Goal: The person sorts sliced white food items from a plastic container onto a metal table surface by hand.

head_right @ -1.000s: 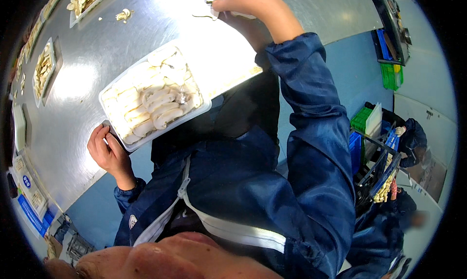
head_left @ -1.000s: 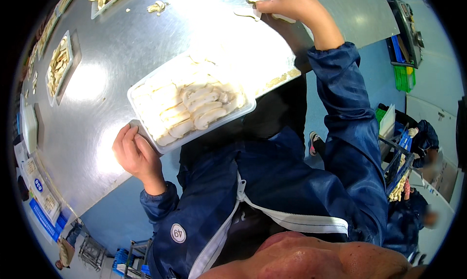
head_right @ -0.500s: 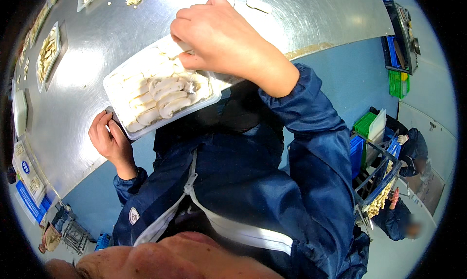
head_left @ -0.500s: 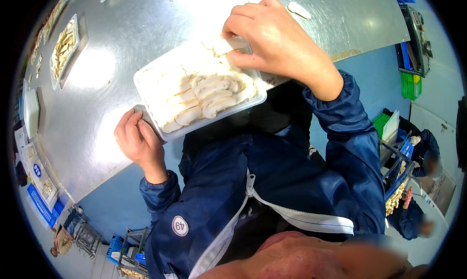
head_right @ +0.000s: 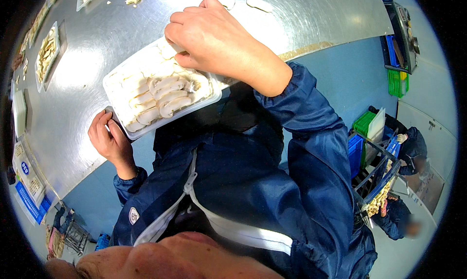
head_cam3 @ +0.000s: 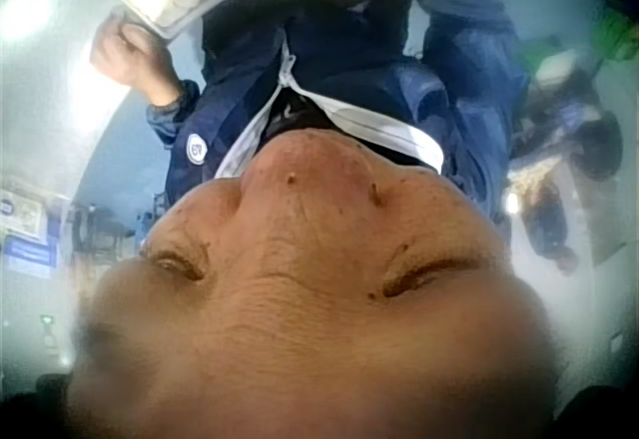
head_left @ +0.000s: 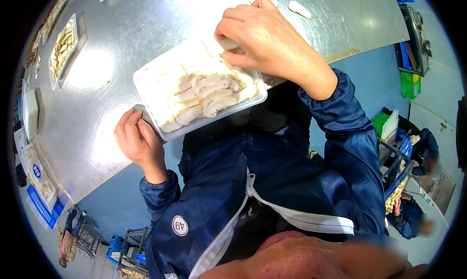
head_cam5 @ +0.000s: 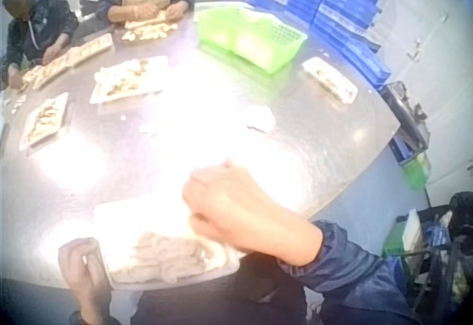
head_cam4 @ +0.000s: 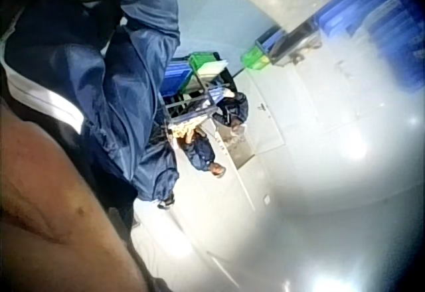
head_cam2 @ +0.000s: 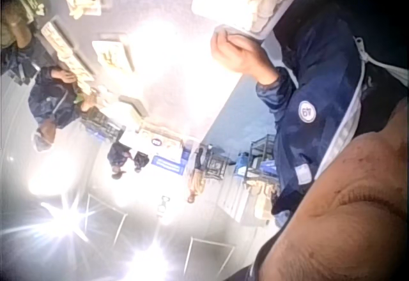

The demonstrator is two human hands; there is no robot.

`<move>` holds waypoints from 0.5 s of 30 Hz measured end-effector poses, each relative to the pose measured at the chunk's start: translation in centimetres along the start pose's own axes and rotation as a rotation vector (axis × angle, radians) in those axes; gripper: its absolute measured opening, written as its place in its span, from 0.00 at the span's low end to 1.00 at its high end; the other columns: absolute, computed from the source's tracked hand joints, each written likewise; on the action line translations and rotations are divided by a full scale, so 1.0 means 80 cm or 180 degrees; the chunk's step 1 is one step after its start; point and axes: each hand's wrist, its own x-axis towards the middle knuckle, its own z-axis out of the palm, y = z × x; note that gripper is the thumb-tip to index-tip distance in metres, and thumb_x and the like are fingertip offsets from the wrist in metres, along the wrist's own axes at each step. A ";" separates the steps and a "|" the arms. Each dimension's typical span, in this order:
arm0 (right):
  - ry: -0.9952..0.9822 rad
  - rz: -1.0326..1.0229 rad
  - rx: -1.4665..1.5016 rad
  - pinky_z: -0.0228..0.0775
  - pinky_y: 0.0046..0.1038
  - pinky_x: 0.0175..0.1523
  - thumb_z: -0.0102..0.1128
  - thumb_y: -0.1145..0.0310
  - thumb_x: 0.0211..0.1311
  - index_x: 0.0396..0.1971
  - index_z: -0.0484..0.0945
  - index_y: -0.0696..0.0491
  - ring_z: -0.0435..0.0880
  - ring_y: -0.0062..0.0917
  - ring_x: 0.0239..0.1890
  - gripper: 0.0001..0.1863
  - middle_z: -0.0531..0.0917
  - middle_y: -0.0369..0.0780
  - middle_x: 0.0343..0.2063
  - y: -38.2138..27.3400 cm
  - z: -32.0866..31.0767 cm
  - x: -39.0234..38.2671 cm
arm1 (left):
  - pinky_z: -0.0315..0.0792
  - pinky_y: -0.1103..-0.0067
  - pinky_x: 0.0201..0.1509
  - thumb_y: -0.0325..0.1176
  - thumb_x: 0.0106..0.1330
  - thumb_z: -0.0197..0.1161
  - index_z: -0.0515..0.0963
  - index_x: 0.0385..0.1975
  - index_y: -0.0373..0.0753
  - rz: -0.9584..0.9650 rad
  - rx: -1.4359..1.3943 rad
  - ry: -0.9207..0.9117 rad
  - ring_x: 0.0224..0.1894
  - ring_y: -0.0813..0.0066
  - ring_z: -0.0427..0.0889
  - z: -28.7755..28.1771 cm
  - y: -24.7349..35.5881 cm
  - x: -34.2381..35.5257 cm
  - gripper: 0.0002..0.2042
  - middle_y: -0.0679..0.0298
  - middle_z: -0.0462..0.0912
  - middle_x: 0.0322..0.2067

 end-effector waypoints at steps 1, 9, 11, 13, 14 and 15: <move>-0.0115 0.0049 0.0011 0.63 0.35 0.49 0.73 0.64 0.51 0.33 0.82 0.51 0.82 0.29 0.39 0.12 0.82 0.35 0.31 0.000 -0.001 0.000 | 0.73 0.67 0.52 0.20 0.60 0.59 0.82 0.36 0.34 -0.0005 0.0002 0.0001 0.44 0.55 0.81 0.000 0.000 0.000 0.08 0.53 0.85 0.41; 0.0535 0.0528 0.1062 0.76 0.39 0.37 0.69 0.64 0.51 0.32 0.82 0.58 0.84 0.43 0.31 0.14 0.83 0.47 0.27 0.038 -0.037 -0.003 | 0.74 0.67 0.52 0.20 0.60 0.58 0.83 0.36 0.34 -0.0050 0.0029 -0.0025 0.45 0.55 0.81 -0.003 0.003 0.000 0.08 0.53 0.84 0.42; 0.0397 0.1528 0.1119 0.77 0.38 0.38 0.67 0.65 0.53 0.34 0.83 0.58 0.85 0.43 0.31 0.13 0.84 0.49 0.27 0.059 -0.054 -0.009 | 0.74 0.67 0.52 0.20 0.60 0.58 0.83 0.36 0.34 -0.0066 -0.0031 -0.0019 0.45 0.55 0.81 0.000 0.002 -0.001 0.08 0.52 0.84 0.42; 0.0501 0.1755 0.1160 0.77 0.39 0.40 0.67 0.64 0.54 0.35 0.83 0.58 0.85 0.44 0.33 0.13 0.84 0.49 0.28 0.085 -0.051 -0.021 | 0.73 0.67 0.55 0.21 0.62 0.59 0.82 0.36 0.33 -0.0095 -0.0052 -0.0029 0.46 0.56 0.81 0.000 0.003 0.000 0.06 0.53 0.85 0.42; 0.0238 0.1594 0.0572 0.77 0.40 0.42 0.65 0.64 0.54 0.35 0.83 0.58 0.84 0.45 0.34 0.14 0.84 0.49 0.29 0.090 -0.051 -0.026 | 0.73 0.67 0.55 0.21 0.62 0.59 0.82 0.36 0.33 -0.0093 -0.0058 -0.0023 0.46 0.56 0.81 0.000 0.004 0.001 0.06 0.53 0.85 0.42; -0.0027 0.1423 -0.0006 0.76 0.40 0.43 0.64 0.63 0.55 0.35 0.83 0.59 0.84 0.46 0.36 0.14 0.85 0.49 0.31 0.091 -0.049 -0.028 | 0.73 0.67 0.53 0.20 0.62 0.59 0.82 0.36 0.33 -0.0064 -0.0061 -0.0024 0.46 0.56 0.81 -0.002 0.003 0.001 0.07 0.52 0.85 0.42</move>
